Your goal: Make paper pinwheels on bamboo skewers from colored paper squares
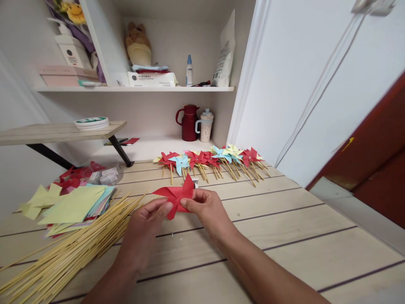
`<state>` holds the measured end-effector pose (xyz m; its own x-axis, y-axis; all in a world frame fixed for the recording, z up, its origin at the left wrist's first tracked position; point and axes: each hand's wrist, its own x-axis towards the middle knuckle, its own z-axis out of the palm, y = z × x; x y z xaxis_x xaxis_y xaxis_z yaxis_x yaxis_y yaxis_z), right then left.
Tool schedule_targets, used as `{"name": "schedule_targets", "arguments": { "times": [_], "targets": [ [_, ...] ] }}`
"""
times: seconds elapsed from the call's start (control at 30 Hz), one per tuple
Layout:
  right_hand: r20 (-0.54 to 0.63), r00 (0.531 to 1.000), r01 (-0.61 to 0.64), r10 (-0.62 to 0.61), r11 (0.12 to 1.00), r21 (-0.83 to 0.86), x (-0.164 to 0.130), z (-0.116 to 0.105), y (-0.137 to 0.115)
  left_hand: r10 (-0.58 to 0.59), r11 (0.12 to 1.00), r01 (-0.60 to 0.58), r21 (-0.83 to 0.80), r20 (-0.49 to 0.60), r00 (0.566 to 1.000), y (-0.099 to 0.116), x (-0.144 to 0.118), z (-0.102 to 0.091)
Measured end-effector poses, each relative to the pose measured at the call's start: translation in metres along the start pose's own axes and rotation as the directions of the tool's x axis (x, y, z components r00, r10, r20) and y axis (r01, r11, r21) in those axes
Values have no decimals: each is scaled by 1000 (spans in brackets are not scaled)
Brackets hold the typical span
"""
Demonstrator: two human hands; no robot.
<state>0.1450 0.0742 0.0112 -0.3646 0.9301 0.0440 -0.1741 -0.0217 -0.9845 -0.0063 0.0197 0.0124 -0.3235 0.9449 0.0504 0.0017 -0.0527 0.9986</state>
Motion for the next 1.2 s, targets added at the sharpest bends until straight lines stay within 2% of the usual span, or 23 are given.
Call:
{"name": "schedule_targets", "arguments": {
  "times": [0.17, 0.4, 0.57, 0.73, 0.8, 0.87, 1.0, 1.1, 1.2],
  "targets": [
    [12, 1000, -7, 7, 1000, -1, -2, 2, 0, -90, 995, 88, -42, -64, 994, -6, 3, 1],
    [20, 1000, 5, -3, 998, -68, -2, 1, 2, -44, 999, 44, 2, -66, 997, -4, 0, 2],
    [38, 999, 4, -2, 998, -64, -2, 3, 2, -86, 996, 87, 6, -49, 995, -4, 0, 2],
    [46, 996, 70, -70, 998, -5, -1, 2, 4, -154, 984, 144, -107, -91, 984, -7, 3, -1],
    [5, 990, 142, -142, 988, -69, -1, 0, 4, -154, 982, 137, -128, -130, 979, -8, 5, -3],
    [-26, 966, 246, -259, 941, -231, -3, -2, 3, -150, 983, 129, -131, -164, 975, -8, 7, -6],
    [8, 900, 375, -435, 766, -523, -5, -1, 3, -137, 985, 111, -133, -212, 968, -7, 9, -7],
    [35, 883, 398, -467, 708, -584, -5, 1, 6, -126, 984, 96, -149, -208, 970, -7, 8, -7],
    [51, 875, 414, -482, 689, -595, -3, 1, 9, -121, 984, 94, -153, -183, 976, -7, 7, -5]
  ]
}}
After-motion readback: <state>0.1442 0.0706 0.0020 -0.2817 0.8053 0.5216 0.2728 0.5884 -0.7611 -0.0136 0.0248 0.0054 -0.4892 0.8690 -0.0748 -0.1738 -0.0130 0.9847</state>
